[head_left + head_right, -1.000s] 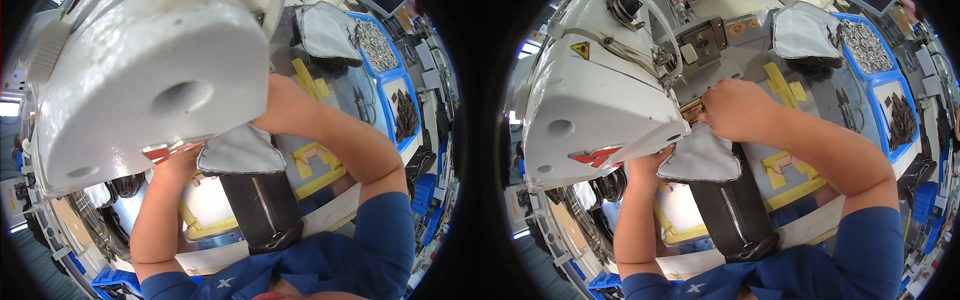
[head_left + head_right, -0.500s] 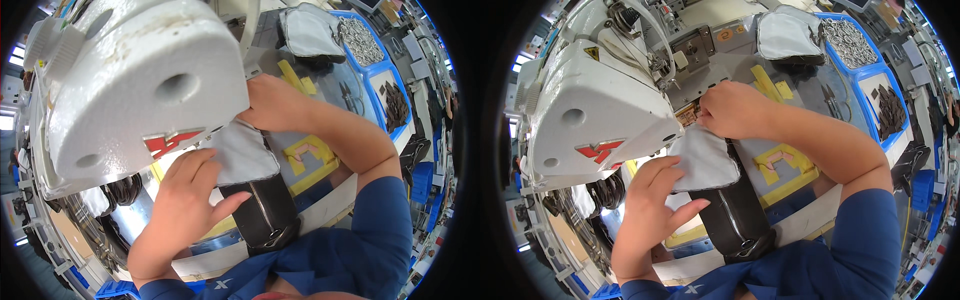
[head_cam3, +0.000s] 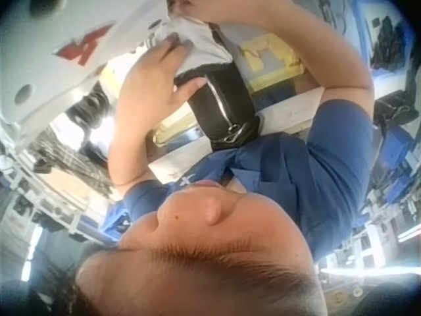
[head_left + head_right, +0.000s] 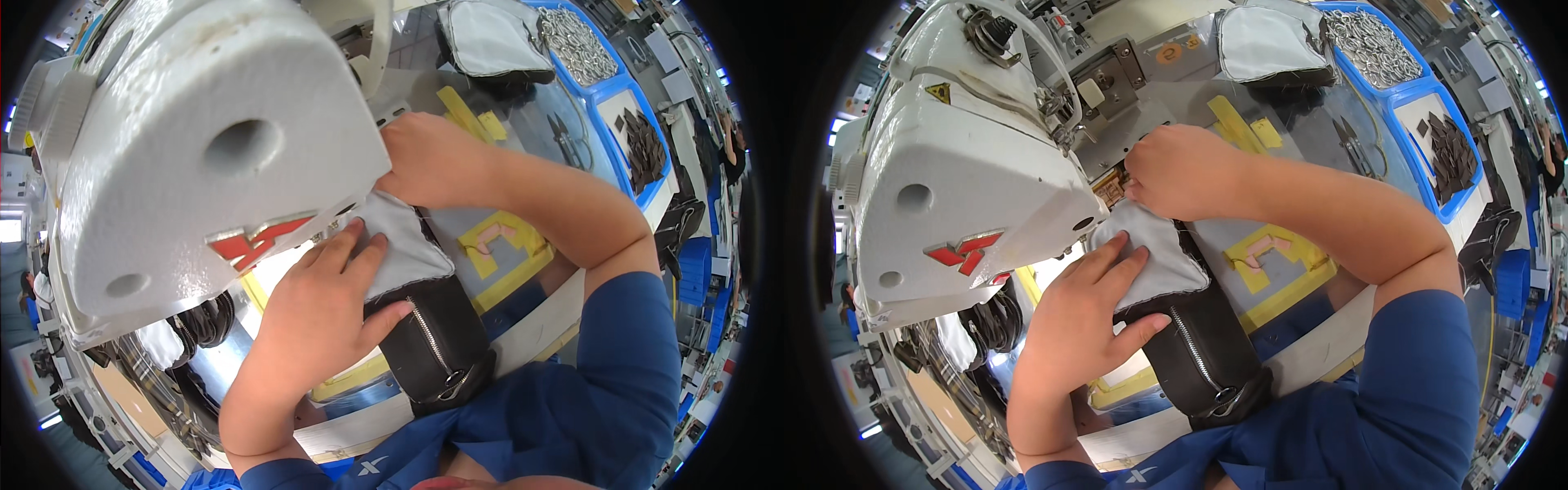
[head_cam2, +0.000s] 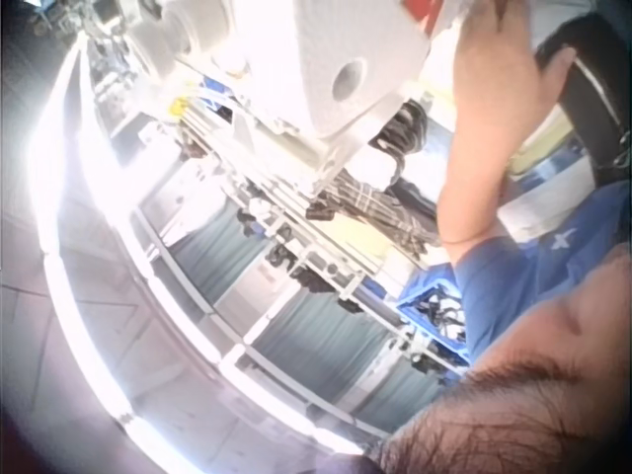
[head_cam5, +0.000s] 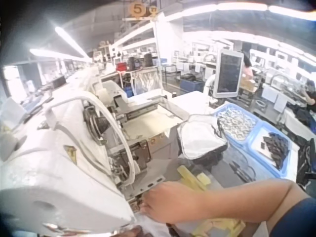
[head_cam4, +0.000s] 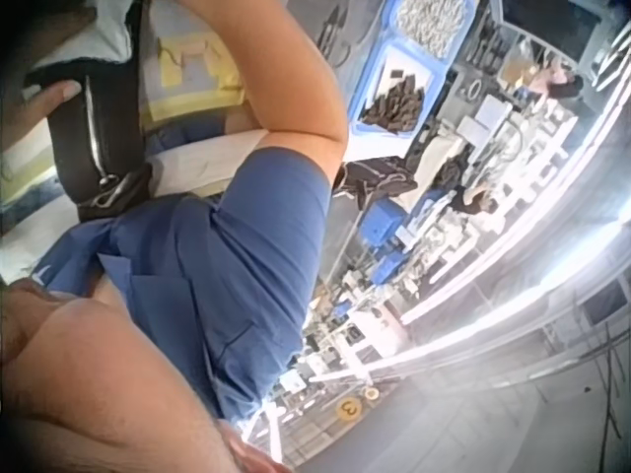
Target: The person operates an industrial sewing machine to attach zippers to small fabric pouches. They guide the black pouches under the needle, sew along the zipper edges, and periodically flip the items to work on different sides. The person handles the pouches one at a time, ensuring the zipper is aligned before stitching.
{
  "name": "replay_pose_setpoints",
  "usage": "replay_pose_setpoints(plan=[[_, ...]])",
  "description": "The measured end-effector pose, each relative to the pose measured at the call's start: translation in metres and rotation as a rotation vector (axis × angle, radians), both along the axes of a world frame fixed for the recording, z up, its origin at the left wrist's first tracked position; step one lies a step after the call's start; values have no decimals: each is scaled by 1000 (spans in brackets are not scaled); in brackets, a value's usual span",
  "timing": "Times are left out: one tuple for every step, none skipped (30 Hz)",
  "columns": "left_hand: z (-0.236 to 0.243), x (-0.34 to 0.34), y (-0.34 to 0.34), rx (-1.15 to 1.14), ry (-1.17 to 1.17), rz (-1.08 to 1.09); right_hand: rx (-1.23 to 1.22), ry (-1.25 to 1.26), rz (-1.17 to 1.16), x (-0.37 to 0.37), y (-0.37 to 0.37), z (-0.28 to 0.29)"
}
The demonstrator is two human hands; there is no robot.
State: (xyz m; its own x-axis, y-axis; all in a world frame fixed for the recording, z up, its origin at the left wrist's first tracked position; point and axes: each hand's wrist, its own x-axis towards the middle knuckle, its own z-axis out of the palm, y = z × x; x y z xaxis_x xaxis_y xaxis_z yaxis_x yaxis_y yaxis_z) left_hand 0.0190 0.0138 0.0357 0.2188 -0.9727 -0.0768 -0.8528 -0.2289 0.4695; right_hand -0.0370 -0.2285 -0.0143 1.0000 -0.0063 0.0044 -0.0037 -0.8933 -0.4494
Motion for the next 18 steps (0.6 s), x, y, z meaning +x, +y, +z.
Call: replay_pose_setpoints(plan=[[2, 0, 0, 21, 1, 7, 6, 2, 1, 1, 1, -4], [4, 1, 0, 42, 3, 15, 28, -24, -21, 2, 3, -8], [5, 2, 0, 62, 4, 23, 50, -50, -43, 3, 5, -12], [6, 2, 1, 69, 5, 26, 74, -76, -60, 3, 7, -14], [7, 2, 1, 76, 7, 29, 74, -83, -44, 3, 7, -16], [8, 2, 1, 82, 8, 32, 73, -91, -28, 3, 7, -17], [9, 2, 2, 90, 6, 29, 70, -98, -12, 3, 7, -18], [10, 2, 2, 99, 5, 25, 51, -108, -5, 3, 8, -20], [10, 2, 2, 107, 3, 21, 32, -118, 3, 3, 9, -23], [10, 2, 3, 103, 0, 19, 12, -127, 14, 3, 10, -24], [9, 1, 3, 99, -3, 17, 28, -138, 6, 3, 11, -25], [9, 1, 4, 95, -6, 15, 44, -150, -1, 3, 12, -25], [9, 0, 4, 97, -15, 14, 58, -139, -7, 1, 11, -22], [9, -1, 5, 98, -24, 13, 72, -128, -13, 0, 11, -19], [10, -1, 6, 100, -33, 12, 89, -99, -19, -3, 11, -10], [9, -2, 7, 96, -43, 8, 107, -71, -19, -4, 11, -4], [8, -2, 7, 92, -53, 5, 110, -76, -29, -6, 12, -1], [8, -2, 8, 88, -62, 2, 112, -81, -38, -8, 13, 1]])
